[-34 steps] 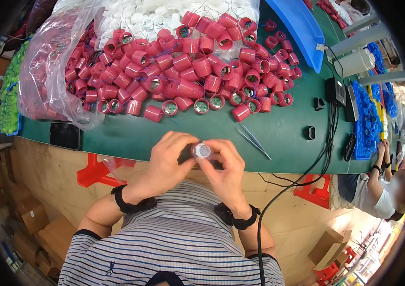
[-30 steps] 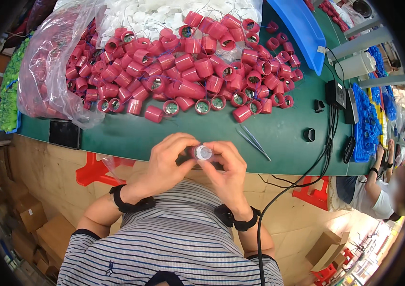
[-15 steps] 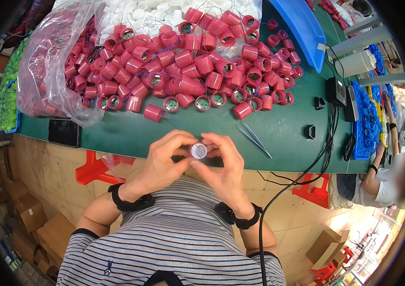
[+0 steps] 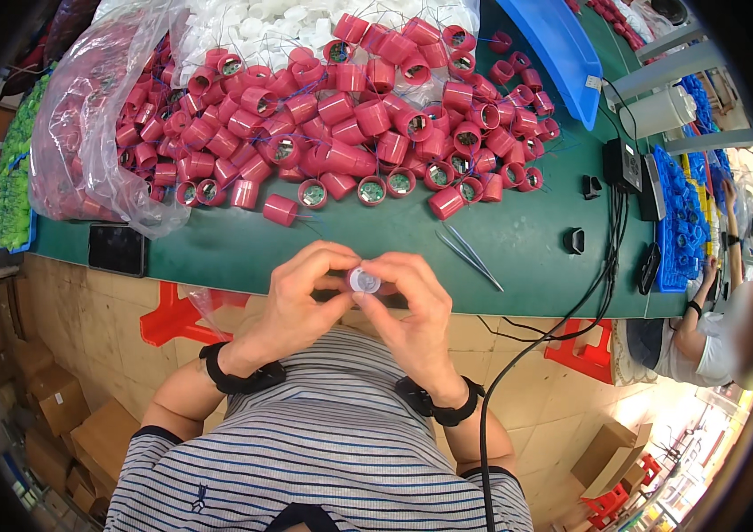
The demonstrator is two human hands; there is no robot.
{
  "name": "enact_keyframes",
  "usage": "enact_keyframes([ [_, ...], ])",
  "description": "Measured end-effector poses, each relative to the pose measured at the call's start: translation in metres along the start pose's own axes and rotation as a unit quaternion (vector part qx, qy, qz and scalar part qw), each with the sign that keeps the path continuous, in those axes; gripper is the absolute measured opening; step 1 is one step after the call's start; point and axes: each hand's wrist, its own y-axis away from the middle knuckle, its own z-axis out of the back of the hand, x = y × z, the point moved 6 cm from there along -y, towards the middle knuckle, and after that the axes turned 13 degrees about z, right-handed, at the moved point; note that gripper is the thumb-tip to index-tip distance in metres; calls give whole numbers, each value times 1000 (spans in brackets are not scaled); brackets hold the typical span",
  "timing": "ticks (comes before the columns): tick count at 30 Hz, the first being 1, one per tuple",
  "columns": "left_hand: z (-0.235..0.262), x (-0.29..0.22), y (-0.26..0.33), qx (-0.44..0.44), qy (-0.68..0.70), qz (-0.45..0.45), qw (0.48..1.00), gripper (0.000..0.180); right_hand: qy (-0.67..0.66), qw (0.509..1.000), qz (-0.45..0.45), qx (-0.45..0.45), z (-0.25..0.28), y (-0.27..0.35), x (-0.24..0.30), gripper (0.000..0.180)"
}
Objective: Assembling small electrical or plastic components into pink housing units at a workbench.
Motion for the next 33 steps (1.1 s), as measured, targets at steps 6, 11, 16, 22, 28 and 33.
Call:
enact_keyframes([
  [6, 2, -3, 0, 4, -13, -7, 1000, 32, 33, 999, -12, 41, -3, -5, 6, 34],
  [11, 8, 3, 0, 44, 148, 88, 984, 34, 76, 996, 32, 27, -7, -8, 6, 39],
  [16, 11, 20, -2, 79, 160, 243, 953, 38, 135, 985, 96, 53, -19, -10, 17, 48],
  [22, 14, 17, -3, 58, 177, 212, 959, 29, 33, 998, 28, 38, -24, -7, 7, 50],
  [28, 18, 25, -4, 31, 158, 170, 972, 27, 93, 990, 96, 44, -33, -5, 11, 48],
  [33, 14, 18, -3, -7, 234, 202, 951, 24, 118, 985, 125, 5, -31, -4, 4, 49],
])
